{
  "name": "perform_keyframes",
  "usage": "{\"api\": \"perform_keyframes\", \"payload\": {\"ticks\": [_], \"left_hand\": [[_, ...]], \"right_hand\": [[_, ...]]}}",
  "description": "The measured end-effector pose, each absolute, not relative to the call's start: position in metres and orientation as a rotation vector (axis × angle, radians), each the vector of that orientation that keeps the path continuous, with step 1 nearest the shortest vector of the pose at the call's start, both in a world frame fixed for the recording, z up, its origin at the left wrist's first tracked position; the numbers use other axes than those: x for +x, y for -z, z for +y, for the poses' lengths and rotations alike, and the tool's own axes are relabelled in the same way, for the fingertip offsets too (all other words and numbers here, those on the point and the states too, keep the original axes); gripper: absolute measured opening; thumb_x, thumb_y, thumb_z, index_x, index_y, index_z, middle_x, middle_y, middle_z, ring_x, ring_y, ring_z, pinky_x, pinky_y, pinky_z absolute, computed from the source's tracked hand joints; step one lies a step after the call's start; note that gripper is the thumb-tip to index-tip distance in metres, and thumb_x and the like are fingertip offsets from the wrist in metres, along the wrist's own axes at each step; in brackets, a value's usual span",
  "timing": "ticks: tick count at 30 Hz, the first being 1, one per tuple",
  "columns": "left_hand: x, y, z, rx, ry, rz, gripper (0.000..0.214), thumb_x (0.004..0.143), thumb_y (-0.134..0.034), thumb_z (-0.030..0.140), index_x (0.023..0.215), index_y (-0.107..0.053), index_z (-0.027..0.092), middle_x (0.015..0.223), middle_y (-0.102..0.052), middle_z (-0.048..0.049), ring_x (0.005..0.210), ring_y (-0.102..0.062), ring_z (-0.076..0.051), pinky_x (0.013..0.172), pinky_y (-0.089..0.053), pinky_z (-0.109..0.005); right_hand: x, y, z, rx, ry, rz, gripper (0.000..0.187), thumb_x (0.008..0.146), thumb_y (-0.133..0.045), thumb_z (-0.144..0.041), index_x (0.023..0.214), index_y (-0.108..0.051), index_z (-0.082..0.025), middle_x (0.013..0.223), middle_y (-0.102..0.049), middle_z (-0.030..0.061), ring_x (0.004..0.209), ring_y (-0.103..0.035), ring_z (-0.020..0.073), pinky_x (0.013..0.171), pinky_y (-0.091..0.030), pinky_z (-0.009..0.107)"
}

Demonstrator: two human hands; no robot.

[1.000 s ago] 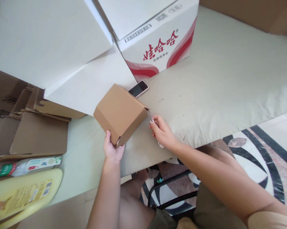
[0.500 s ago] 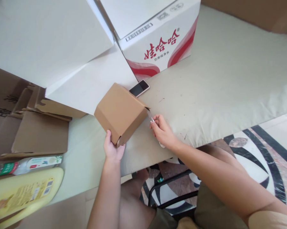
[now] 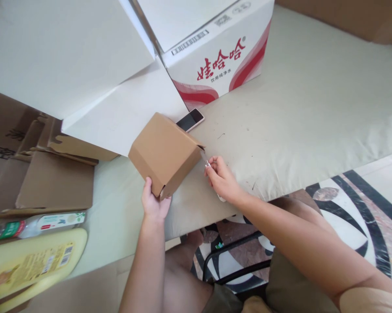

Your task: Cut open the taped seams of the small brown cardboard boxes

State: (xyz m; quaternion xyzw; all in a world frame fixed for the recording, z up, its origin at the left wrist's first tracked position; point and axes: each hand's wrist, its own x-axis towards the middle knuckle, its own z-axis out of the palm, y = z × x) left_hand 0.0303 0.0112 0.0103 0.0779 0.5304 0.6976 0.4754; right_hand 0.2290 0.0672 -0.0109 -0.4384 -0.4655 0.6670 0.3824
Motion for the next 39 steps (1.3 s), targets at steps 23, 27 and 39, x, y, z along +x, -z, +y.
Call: {"api": "perform_keyframes", "payload": {"ticks": [23,27,39], "left_hand": [[0.038,-0.007,0.013,0.135,-1.727,1.344,0.033,0.079,-0.071,0.043,0.106,-0.072,0.023,0.104,-0.074,-0.0038,0.086,-0.070,-0.018,0.070,-0.053,-0.028],[0.038,-0.006,0.013,0.153,-1.735,1.347,0.036,0.079,-0.071,0.044,0.109,-0.072,0.023,0.108,-0.073,-0.0039,0.089,-0.069,-0.018,0.072,-0.054,-0.029],[0.039,-0.008,0.014,0.118,-1.741,1.313,0.035,0.082,-0.069,0.041,0.111,-0.072,0.022,0.111,-0.073,-0.0043,0.096,-0.068,-0.019,0.079,-0.054,-0.030]], "right_hand": [[0.233,0.012,0.062,-1.137,-1.643,-1.435,0.010,0.093,-0.044,-0.033,0.098,-0.040,-0.026,0.072,-0.056,-0.0056,0.052,-0.049,0.0110,0.051,-0.039,0.027],[0.234,0.011,0.060,-1.163,-1.576,-1.568,0.008,0.092,-0.044,-0.030,0.098,-0.040,-0.026,0.072,-0.058,-0.0045,0.055,-0.049,0.0123,0.053,-0.038,0.027],[0.236,0.016,0.057,-1.150,-1.509,-1.614,0.008,0.092,-0.044,-0.031,0.096,-0.040,-0.025,0.072,-0.054,-0.0037,0.056,-0.046,0.0128,0.055,-0.036,0.028]]}}
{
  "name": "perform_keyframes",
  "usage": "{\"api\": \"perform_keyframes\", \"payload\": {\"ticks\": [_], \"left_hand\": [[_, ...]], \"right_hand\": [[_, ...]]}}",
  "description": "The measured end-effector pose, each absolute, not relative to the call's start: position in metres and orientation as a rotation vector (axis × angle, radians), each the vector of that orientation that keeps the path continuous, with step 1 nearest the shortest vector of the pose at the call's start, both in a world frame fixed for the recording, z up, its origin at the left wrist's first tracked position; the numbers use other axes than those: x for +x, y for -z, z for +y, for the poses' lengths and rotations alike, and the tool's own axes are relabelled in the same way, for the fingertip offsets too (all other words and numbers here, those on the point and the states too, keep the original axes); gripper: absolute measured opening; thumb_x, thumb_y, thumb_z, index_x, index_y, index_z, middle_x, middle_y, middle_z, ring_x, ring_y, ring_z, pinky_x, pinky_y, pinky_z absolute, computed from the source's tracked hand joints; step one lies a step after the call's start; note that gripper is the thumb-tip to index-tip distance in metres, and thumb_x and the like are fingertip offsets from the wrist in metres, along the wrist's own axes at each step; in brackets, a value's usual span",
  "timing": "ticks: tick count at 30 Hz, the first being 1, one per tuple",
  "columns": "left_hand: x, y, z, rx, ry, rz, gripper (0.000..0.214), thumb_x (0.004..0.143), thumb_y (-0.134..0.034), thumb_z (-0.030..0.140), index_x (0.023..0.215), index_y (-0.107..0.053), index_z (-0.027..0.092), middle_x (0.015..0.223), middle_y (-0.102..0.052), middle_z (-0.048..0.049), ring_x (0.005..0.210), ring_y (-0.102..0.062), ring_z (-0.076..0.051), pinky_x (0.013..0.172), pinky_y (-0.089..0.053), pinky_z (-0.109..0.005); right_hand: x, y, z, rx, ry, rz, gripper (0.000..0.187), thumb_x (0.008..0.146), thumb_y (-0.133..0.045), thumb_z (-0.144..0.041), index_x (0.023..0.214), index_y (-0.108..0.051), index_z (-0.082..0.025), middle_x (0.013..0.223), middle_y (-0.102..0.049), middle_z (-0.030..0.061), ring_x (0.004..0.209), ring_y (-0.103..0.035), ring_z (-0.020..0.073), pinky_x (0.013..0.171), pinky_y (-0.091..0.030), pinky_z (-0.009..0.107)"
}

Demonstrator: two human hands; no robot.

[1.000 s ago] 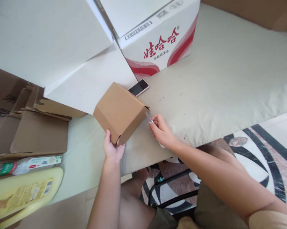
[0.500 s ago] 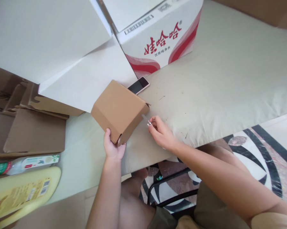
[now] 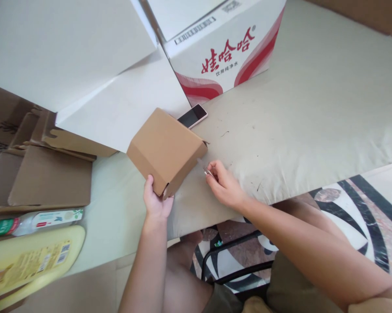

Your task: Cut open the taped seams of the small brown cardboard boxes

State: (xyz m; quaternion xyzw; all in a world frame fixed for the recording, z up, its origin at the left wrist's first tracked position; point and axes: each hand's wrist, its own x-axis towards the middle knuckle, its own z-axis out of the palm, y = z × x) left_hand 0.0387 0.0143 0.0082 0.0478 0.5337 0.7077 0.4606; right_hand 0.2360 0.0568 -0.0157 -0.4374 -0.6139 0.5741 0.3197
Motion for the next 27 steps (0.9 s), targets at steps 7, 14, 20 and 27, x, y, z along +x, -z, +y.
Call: {"api": "perform_keyframes", "payload": {"ticks": [7,14,20,27], "left_hand": [[0.039,-0.010,0.014,0.112,-1.734,1.299,0.031,0.085,-0.066,0.039,0.112,-0.072,0.023,0.109,-0.074,-0.0030,0.092,-0.069,-0.018,0.075,-0.054,-0.029],[0.038,-0.009,0.013,0.142,-1.716,1.297,0.035,0.085,-0.068,0.041,0.115,-0.071,0.023,0.113,-0.074,-0.0046,0.098,-0.069,-0.020,0.080,-0.054,-0.030],[0.037,-0.007,0.012,0.165,-1.698,1.306,0.041,0.082,-0.070,0.044,0.118,-0.070,0.024,0.119,-0.072,-0.0058,0.101,-0.069,-0.021,0.081,-0.055,-0.031],[0.038,-0.007,0.014,0.197,-1.702,1.318,0.039,0.083,-0.069,0.044,0.116,-0.071,0.023,0.118,-0.072,-0.0064,0.103,-0.069,-0.021,0.082,-0.055,-0.031]], "right_hand": [[0.235,0.015,0.058,-1.118,-1.475,-1.617,0.010,0.090,-0.041,-0.028,0.088,-0.050,-0.024,0.068,-0.049,-0.0035,0.054,-0.044,0.0118,0.054,-0.035,0.027],[0.235,0.011,0.061,-1.069,-1.450,-1.727,0.020,0.088,-0.041,-0.024,0.088,-0.061,-0.022,0.071,-0.054,-0.0009,0.056,-0.047,0.0121,0.054,-0.037,0.027],[0.233,0.007,0.061,-1.112,-1.539,-1.648,0.022,0.088,-0.041,-0.027,0.090,-0.063,-0.022,0.066,-0.051,-0.0021,0.054,-0.046,0.0124,0.053,-0.036,0.026],[0.233,0.002,0.062,-1.159,-1.525,-1.638,0.021,0.087,-0.041,-0.027,0.088,-0.062,-0.022,0.055,-0.043,-0.0055,0.051,-0.041,0.0128,0.053,-0.033,0.027]]}}
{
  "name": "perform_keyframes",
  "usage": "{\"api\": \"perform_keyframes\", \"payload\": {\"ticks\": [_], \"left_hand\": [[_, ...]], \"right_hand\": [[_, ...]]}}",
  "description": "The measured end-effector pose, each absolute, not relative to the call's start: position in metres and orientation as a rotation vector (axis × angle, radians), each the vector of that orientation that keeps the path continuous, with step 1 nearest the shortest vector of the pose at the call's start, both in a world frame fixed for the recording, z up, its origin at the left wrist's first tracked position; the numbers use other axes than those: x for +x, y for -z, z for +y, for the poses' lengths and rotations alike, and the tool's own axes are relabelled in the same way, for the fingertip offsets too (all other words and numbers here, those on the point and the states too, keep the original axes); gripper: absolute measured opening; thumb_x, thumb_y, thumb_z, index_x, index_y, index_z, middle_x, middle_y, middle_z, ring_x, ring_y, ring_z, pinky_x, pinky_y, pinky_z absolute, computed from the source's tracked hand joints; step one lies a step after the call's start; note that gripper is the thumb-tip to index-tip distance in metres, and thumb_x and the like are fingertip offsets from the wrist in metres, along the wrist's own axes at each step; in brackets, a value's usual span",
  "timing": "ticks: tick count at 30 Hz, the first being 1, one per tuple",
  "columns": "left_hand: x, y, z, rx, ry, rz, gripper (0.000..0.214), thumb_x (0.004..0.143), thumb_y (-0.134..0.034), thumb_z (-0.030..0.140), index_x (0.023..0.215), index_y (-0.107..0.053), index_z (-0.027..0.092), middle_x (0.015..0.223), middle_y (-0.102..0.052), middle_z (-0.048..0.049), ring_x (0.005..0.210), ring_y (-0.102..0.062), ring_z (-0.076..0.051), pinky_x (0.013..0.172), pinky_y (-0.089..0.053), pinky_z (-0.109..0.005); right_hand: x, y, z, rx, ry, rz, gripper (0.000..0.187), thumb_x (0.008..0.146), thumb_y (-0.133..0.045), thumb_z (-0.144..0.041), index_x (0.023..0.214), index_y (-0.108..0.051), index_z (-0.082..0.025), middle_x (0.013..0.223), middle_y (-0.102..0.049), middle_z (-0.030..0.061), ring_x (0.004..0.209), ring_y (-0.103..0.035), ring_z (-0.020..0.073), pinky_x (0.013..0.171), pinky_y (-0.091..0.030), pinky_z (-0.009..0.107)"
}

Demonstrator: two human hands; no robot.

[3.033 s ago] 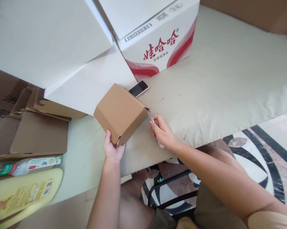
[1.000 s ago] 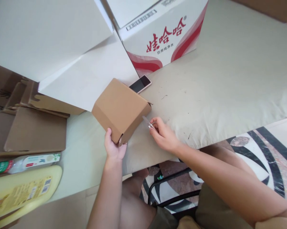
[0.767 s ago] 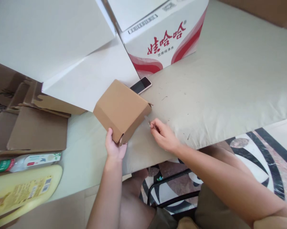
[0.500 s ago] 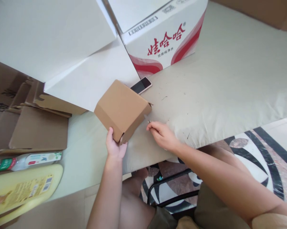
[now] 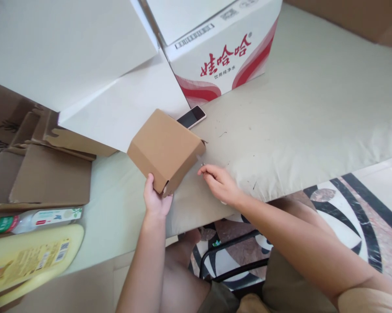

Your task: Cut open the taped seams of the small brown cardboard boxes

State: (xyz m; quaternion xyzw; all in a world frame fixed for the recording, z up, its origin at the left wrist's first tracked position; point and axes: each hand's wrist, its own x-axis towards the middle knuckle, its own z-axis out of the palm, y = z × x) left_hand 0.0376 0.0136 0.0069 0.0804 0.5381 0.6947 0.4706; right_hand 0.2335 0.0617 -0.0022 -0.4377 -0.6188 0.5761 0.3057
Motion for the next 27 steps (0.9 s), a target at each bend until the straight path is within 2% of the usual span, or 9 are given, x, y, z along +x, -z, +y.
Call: {"api": "perform_keyframes", "payload": {"ticks": [12,18,27], "left_hand": [[0.0399,-0.0099,0.0150,0.167,-1.714,1.303,0.031,0.086,-0.066,0.040,0.110,-0.073,0.022,0.109,-0.074,-0.0049,0.092,-0.070,-0.018,0.072,-0.055,-0.027],[0.0350,-0.0093,0.0141,0.201,-1.692,1.300,0.037,0.082,-0.070,0.043,0.113,-0.072,0.023,0.115,-0.073,-0.0053,0.098,-0.070,-0.019,0.078,-0.054,-0.029],[0.0313,-0.0069,0.0129,0.221,-1.669,1.303,0.040,0.082,-0.070,0.045,0.116,-0.071,0.025,0.115,-0.074,-0.0050,0.099,-0.070,-0.020,0.079,-0.054,-0.030]], "right_hand": [[0.2348,0.0011,0.0612,-1.158,-1.553,-1.638,0.022,0.081,-0.040,-0.023,0.091,-0.060,-0.022,0.060,-0.045,-0.0049,0.054,-0.042,0.0130,0.056,-0.035,0.027],[0.2340,0.0036,0.0616,-1.135,-1.479,-1.723,0.023,0.080,-0.040,-0.022,0.092,-0.060,-0.021,0.073,-0.054,-0.0011,0.062,-0.048,0.0140,0.060,-0.038,0.028],[0.2335,0.0050,0.0625,-1.127,-1.419,-1.775,0.022,0.081,-0.041,-0.020,0.091,-0.060,-0.023,0.073,-0.057,-0.0004,0.065,-0.049,0.0155,0.063,-0.039,0.030]]}}
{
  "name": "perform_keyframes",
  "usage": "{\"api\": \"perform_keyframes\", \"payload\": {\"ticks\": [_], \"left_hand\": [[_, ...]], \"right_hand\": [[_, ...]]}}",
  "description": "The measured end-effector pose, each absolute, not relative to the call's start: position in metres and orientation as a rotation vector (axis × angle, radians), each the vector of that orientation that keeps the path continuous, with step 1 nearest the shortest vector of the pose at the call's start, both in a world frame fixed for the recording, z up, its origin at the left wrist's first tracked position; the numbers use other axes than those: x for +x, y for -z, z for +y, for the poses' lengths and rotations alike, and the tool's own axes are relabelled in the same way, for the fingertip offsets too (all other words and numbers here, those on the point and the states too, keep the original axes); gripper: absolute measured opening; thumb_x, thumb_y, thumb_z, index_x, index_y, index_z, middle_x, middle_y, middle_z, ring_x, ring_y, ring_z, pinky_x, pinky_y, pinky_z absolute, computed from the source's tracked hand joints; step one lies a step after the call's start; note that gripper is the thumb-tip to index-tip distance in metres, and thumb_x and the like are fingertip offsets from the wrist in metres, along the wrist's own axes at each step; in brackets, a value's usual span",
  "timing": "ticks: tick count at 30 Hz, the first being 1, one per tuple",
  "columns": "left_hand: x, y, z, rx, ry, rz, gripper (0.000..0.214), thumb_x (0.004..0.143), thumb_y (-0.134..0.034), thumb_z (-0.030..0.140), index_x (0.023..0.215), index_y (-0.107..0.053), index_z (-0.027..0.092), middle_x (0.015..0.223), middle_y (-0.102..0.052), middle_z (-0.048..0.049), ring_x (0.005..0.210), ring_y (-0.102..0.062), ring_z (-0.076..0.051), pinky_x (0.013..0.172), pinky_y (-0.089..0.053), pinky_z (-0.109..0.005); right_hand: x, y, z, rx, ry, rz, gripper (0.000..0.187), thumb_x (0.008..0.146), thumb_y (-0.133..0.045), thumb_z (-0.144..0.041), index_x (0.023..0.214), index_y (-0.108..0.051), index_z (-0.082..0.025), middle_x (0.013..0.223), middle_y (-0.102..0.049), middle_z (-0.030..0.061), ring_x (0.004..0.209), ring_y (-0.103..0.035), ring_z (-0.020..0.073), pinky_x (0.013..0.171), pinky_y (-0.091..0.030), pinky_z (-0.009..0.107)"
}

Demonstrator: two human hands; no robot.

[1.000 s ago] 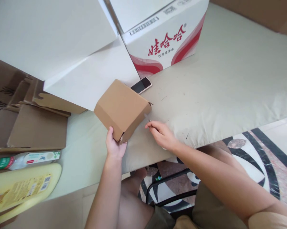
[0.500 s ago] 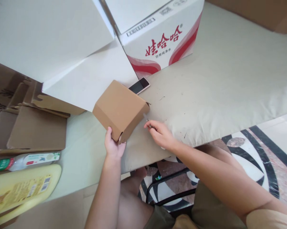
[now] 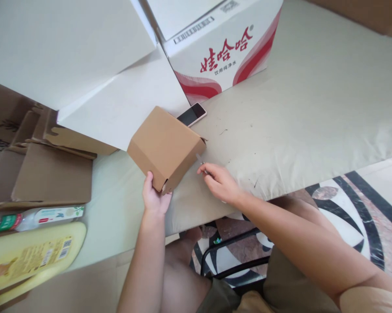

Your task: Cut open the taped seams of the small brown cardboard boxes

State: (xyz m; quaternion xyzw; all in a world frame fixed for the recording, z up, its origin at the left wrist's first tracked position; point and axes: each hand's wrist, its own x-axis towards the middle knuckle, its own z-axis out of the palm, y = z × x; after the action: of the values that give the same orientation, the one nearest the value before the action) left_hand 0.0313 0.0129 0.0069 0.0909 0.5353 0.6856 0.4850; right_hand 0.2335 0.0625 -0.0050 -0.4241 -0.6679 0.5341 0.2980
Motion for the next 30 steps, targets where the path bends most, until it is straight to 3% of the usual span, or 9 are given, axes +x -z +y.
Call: {"api": "perform_keyframes", "payload": {"ticks": [10,19,26,30], "left_hand": [[0.034,-0.009,0.013,0.206,-1.691,1.299,0.038,0.083,-0.070,0.042,0.115,-0.071,0.023,0.112,-0.075,-0.0061,0.095,-0.071,-0.019,0.074,-0.055,-0.027],[0.027,-0.007,0.014,0.210,-1.753,1.254,0.032,0.077,-0.075,0.038,0.103,-0.073,0.021,0.108,-0.076,-0.0058,0.095,-0.071,-0.020,0.080,-0.055,-0.031],[0.024,-0.003,0.012,0.276,-1.757,1.267,0.036,0.073,-0.078,0.043,0.099,-0.073,0.019,0.105,-0.075,-0.0062,0.094,-0.071,-0.020,0.084,-0.054,-0.031],[0.026,-0.003,0.013,0.263,-1.759,1.248,0.038,0.072,-0.079,0.044,0.100,-0.073,0.019,0.102,-0.076,-0.0067,0.090,-0.072,-0.020,0.079,-0.055,-0.031]], "right_hand": [[0.235,0.006,0.062,-1.126,-1.403,-1.787,0.020,0.083,-0.043,-0.020,0.092,-0.061,-0.022,0.072,-0.055,-0.0017,0.065,-0.048,0.0149,0.066,-0.038,0.030],[0.235,0.008,0.061,-1.171,-1.553,-1.650,0.018,0.085,-0.047,-0.027,0.093,-0.062,-0.023,0.055,-0.042,-0.0063,0.053,-0.045,0.0137,0.055,-0.037,0.027],[0.239,0.007,0.073,-1.005,-1.890,-0.918,0.031,0.069,-0.054,-0.031,0.097,-0.064,-0.021,0.090,-0.070,0.0045,0.069,-0.067,0.0178,0.064,-0.052,0.034],[0.239,0.009,0.078,-1.018,-1.816,-0.748,0.035,0.063,-0.063,-0.023,0.098,-0.060,-0.025,0.092,-0.072,0.0013,0.074,-0.067,0.0163,0.068,-0.053,0.032]]}}
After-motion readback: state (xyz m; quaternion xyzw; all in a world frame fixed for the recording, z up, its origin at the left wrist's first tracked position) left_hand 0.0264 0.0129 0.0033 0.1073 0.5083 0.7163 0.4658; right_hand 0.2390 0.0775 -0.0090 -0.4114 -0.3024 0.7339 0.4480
